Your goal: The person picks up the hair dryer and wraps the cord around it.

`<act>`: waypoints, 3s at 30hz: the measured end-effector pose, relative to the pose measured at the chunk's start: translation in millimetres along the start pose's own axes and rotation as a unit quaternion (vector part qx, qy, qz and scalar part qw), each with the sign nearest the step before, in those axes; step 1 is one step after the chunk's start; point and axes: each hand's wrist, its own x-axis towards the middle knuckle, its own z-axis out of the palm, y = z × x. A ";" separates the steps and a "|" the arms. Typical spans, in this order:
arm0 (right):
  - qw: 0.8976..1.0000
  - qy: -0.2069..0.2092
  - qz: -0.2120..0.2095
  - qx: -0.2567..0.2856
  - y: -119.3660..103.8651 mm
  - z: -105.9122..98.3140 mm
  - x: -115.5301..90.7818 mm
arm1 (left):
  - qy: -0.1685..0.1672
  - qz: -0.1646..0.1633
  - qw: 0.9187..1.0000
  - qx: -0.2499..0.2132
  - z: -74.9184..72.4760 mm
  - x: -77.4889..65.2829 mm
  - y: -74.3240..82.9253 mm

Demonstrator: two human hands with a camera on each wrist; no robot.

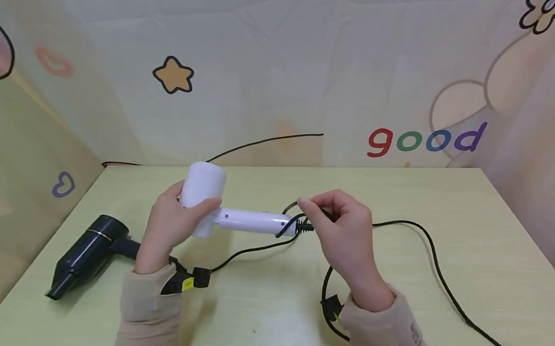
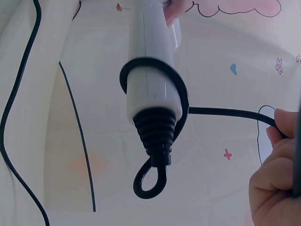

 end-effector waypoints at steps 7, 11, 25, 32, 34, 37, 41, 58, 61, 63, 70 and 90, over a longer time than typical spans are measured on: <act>1.000 -0.014 -0.005 0.021 -3.1 3.8 -5.0 | 0.035 -0.002 0.999 0.007 1.9 0.2 1.4; 0.999 -0.020 -0.013 0.028 -3.6 5.0 -5.5 | 0.057 0.001 0.998 0.005 4.0 1.6 1.8; 0.995 -0.069 -0.040 0.057 -4.9 13.2 -9.7 | 0.094 0.002 0.995 -0.018 4.0 1.5 2.7; 0.992 -0.096 -0.063 0.055 -1.0 17.5 -14.0 | 0.096 -0.003 0.995 -0.016 3.0 0.3 2.3; 0.991 -0.105 -0.070 0.054 0.2 19.2 -15.1 | 0.098 -0.002 0.995 -0.014 2.4 -0.1 2.2; 0.988 -0.123 -0.075 0.052 1.6 22.4 -16.7 | 0.102 0.001 0.995 -0.012 1.3 -0.1 1.9; 0.984 -0.149 -0.087 0.049 3.2 26.7 -18.6 | 0.107 0.004 0.994 -0.012 0.5 0.3 1.5; 0.962 -0.258 -0.077 0.037 21.8 42.0 -17.5 | 0.154 -0.007 0.988 -0.020 -10.2 2.9 -8.8; 0.960 -0.265 -0.087 0.034 24.5 43.7 -15.8 | 0.161 -0.009 0.987 -0.025 -13.3 3.5 -10.8; 0.958 -0.273 -0.085 0.034 26.1 44.8 -14.3 | 0.163 -0.012 0.986 -0.030 -15.7 3.4 -11.5; 0.951 -0.305 -0.055 0.025 35.8 48.4 -9.6 | 0.160 -0.023 0.985 -0.056 -21.0 2.5 -12.5; 0.932 -0.307 0.169 0.095 59.6 52.7 2.7 | 0.127 -0.035 0.986 -0.099 -24.6 -2.7 -5.3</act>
